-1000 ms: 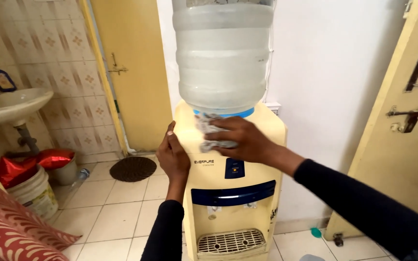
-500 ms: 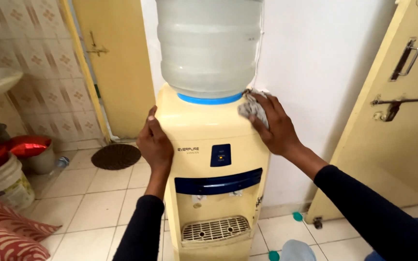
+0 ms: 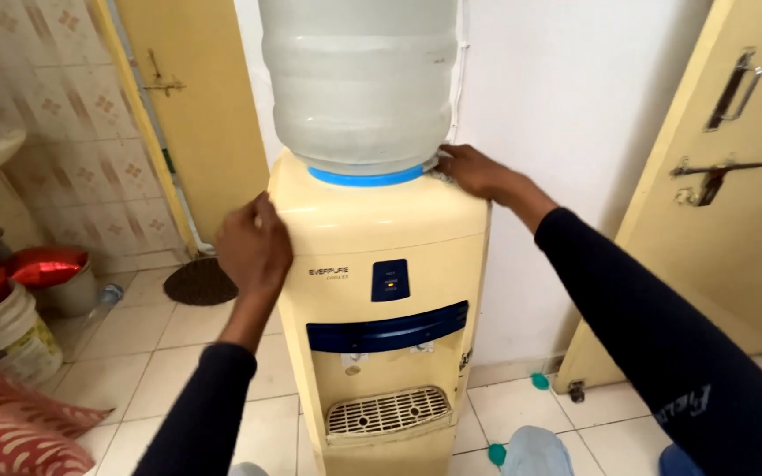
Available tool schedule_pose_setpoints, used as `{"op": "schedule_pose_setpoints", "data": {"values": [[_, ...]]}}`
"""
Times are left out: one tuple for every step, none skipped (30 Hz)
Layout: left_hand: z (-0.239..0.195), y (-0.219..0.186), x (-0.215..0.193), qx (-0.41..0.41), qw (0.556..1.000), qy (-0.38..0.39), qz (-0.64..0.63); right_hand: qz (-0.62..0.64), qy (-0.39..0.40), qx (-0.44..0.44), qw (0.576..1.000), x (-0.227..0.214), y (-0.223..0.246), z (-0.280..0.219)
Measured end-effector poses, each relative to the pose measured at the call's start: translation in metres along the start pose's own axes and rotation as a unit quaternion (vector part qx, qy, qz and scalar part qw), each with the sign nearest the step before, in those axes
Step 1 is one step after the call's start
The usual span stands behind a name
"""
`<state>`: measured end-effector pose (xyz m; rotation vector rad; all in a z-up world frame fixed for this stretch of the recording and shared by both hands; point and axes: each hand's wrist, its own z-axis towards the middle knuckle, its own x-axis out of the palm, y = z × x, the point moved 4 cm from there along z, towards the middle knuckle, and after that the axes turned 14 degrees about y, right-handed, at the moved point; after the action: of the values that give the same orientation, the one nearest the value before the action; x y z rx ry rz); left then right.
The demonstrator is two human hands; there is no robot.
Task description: Cleaning the exterior surfaces of a water dispenser and its water bottle using a cloth.
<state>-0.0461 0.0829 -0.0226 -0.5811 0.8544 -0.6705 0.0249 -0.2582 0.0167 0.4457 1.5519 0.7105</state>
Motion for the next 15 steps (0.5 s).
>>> {"op": "schedule_pose_setpoints", "data": {"values": [[0.008, -0.005, -0.007, -0.003, 1.000, -0.001, 0.004, 0.002, 0.004, -0.002, 1.000, 0.001, 0.009, -0.005], [0.016, -0.011, -0.009, -0.001, 0.998, 0.026, 0.051, 0.023, 0.013, 0.013, 1.000, 0.000, 0.015, -0.009], [0.025, -0.017, -0.011, 0.001, 0.994, 0.053, 0.099, 0.045, 0.023, 0.027, 0.998, 0.000, 0.022, -0.014], [0.036, -0.015, -0.005, 0.000, 0.994, 0.053, 0.099, 0.045, 0.024, 0.027, 0.998, 0.000, 0.016, -0.009], [0.047, -0.014, 0.005, 0.007, 0.991, 0.092, 0.102, 0.073, 0.036, 0.016, 0.997, 0.001, 0.011, -0.003], [0.061, -0.016, 0.014, 0.018, 0.986, 0.128, 0.102, 0.100, 0.044, 0.004, 0.994, -0.002, 0.008, 0.003], [0.076, -0.007, 0.027, 0.019, 0.987, 0.126, 0.101, 0.098, 0.043, 0.002, 0.994, -0.004, 0.006, 0.008], [0.091, 0.001, 0.044, 0.042, 0.975, 0.195, 0.096, 0.111, 0.047, -0.012, 0.993, -0.005, 0.005, 0.014], [0.105, 0.009, 0.062, 0.065, 0.958, 0.264, 0.091, 0.125, 0.052, -0.026, 0.990, -0.007, 0.005, 0.020], [0.098, 0.000, 0.055, 0.066, 0.958, 0.263, 0.091, 0.124, 0.051, -0.027, 0.991, -0.008, 0.005, 0.024], [0.090, -0.010, 0.050, 0.075, 0.945, 0.278, 0.156, 0.105, 0.049, -0.026, 0.993, -0.010, 0.005, 0.029], [0.083, -0.018, 0.042, 0.083, 0.927, 0.290, 0.222, 0.089, 0.048, -0.027, 0.995, -0.011, 0.007, 0.034], [0.078, -0.020, 0.041, 0.084, 0.927, 0.289, 0.225, 0.091, 0.047, -0.029, 0.994, -0.011, 0.011, 0.035], [0.072, -0.025, 0.038, 0.120, 0.923, 0.287, 0.226, 0.079, 0.045, -0.046, 0.995, -0.011, 0.019, 0.037], [0.067, -0.030, 0.035, 0.155, 0.919, 0.285, 0.226, 0.067, 0.042, -0.063, 0.995, -0.011, 0.028, 0.038]]}}
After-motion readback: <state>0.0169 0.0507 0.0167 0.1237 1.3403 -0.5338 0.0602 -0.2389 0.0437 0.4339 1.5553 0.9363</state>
